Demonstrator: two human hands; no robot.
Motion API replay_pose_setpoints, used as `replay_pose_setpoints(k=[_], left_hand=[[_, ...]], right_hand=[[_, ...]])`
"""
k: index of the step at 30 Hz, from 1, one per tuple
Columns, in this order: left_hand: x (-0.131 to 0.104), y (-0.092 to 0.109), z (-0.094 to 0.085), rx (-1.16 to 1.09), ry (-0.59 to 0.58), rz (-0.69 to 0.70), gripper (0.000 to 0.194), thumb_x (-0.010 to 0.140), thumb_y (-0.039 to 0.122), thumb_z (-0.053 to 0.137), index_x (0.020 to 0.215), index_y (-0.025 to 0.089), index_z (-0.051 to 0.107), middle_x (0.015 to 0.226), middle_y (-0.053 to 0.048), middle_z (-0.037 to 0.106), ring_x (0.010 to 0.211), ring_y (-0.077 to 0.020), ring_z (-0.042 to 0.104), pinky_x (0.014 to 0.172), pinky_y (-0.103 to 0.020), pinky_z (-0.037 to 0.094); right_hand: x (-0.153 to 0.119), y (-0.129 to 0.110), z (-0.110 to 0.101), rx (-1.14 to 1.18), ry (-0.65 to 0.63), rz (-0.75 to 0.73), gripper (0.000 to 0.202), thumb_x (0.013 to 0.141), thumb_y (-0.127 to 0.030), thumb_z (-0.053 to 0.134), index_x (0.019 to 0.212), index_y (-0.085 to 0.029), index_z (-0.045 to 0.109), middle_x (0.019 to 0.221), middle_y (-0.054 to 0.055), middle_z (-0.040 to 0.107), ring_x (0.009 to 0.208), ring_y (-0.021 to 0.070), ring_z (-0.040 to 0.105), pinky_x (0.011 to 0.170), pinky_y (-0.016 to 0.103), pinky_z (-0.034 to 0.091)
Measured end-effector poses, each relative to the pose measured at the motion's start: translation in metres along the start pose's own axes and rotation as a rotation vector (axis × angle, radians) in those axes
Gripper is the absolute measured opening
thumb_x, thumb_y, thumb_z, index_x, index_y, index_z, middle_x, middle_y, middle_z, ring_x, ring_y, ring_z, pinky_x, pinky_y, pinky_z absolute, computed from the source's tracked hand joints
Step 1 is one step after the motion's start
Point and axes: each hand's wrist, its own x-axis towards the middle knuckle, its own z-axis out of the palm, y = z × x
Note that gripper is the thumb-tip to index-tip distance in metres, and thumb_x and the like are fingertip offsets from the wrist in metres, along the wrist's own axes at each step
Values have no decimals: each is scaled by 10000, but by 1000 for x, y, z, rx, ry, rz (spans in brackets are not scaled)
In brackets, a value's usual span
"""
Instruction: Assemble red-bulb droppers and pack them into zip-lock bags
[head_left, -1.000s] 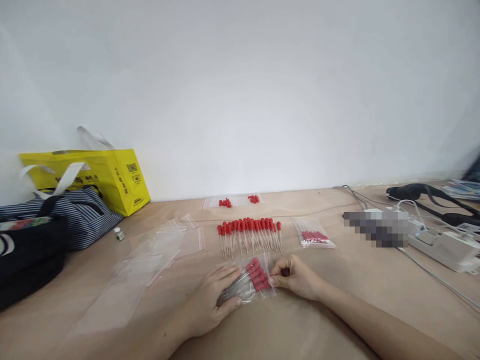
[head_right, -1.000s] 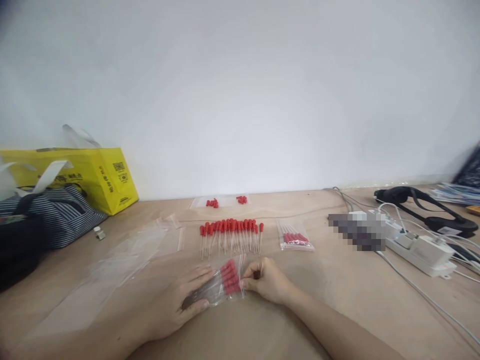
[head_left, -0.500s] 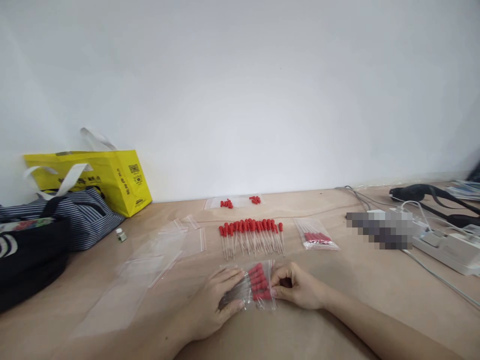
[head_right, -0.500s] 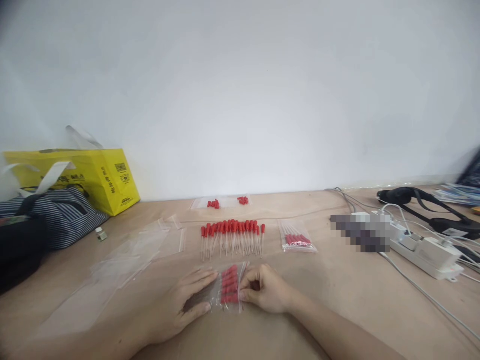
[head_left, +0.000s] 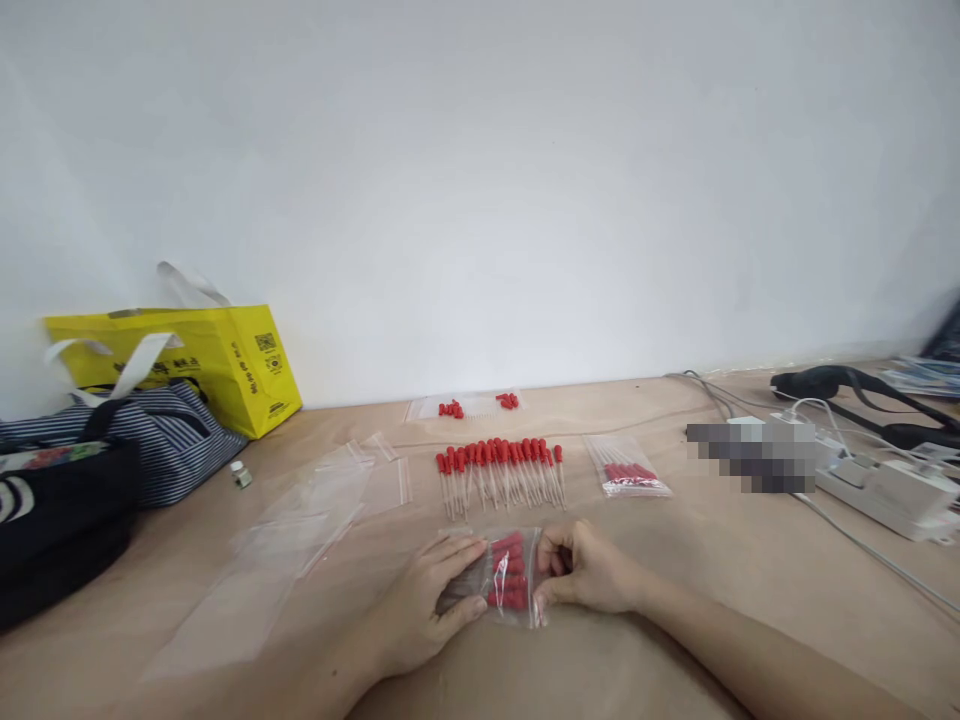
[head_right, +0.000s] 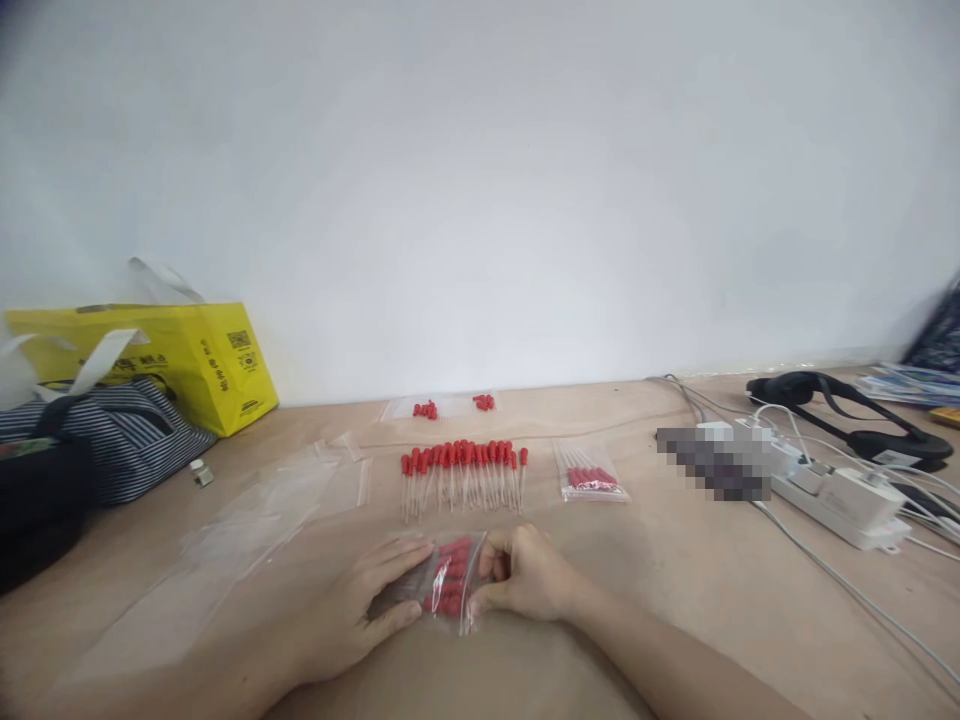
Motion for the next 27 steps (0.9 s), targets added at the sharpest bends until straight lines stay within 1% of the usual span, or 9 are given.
replay_pose_setpoints(k=[4,8,10,12,15,19,21,25,27], left_hand=[[0,0,-4,12,-14,52,454,785,336,526,1219,243,435,1221,-62,508,1121,-227,452,958,-449,336],[0,-7,-7,19,-29,144,448,787,303,540,1218,251,432,1216,-64,512,1120,-235,455,918,-453,383],[1,-11,-7,49,-2,177,424,800,288,528,1213,253,436,1207,-59,521,1131,-234,443,914,-452,389],[2,-13,-7,90,88,218,363,826,230,483,1188,243,462,1184,-58,538,1136,-228,434,927,-455,375],[-1,-8,-7,122,220,320,297,837,179,436,1122,209,512,1115,-72,570,1089,-212,468,916,-416,392],[-7,6,-5,126,243,507,392,760,400,559,1072,165,532,997,-97,599,948,-217,542,820,-344,467],[-9,10,-5,188,298,575,409,729,430,591,1015,140,551,929,-101,618,892,-219,563,772,-332,493],[-9,12,-1,350,444,678,121,793,165,525,903,136,567,817,-67,651,786,-176,600,700,-297,519],[-9,11,0,393,486,691,134,798,99,480,880,158,568,786,-40,660,742,-157,611,663,-284,526]], right_hand=[[-1,10,-19,-14,71,-206,223,644,-155,610,855,-172,539,764,-15,476,577,69,420,505,176,355],[-3,10,-22,-74,10,-356,321,721,-113,524,1023,-219,550,977,42,488,645,79,493,551,197,411],[-3,9,-15,-153,30,-439,248,765,-137,499,978,-226,592,935,38,523,710,99,527,609,212,424],[-3,7,-6,-256,74,-515,195,801,-170,476,930,-222,612,868,31,559,754,112,542,647,219,417],[-5,3,3,-416,153,-569,178,833,-217,440,906,-209,601,810,26,584,716,111,548,592,210,385],[-7,-1,8,-568,229,-616,189,845,-238,400,859,-191,583,734,18,579,643,109,530,528,214,331],[-7,-2,9,-578,275,-605,190,846,-240,393,838,-181,574,702,14,569,629,107,523,517,215,315],[-6,-2,12,-555,343,-610,194,851,-238,383,812,-170,560,685,13,561,620,101,518,503,212,296],[-5,-2,13,-561,348,-642,203,857,-249,378,808,-169,558,683,15,563,615,99,515,496,214,294]])
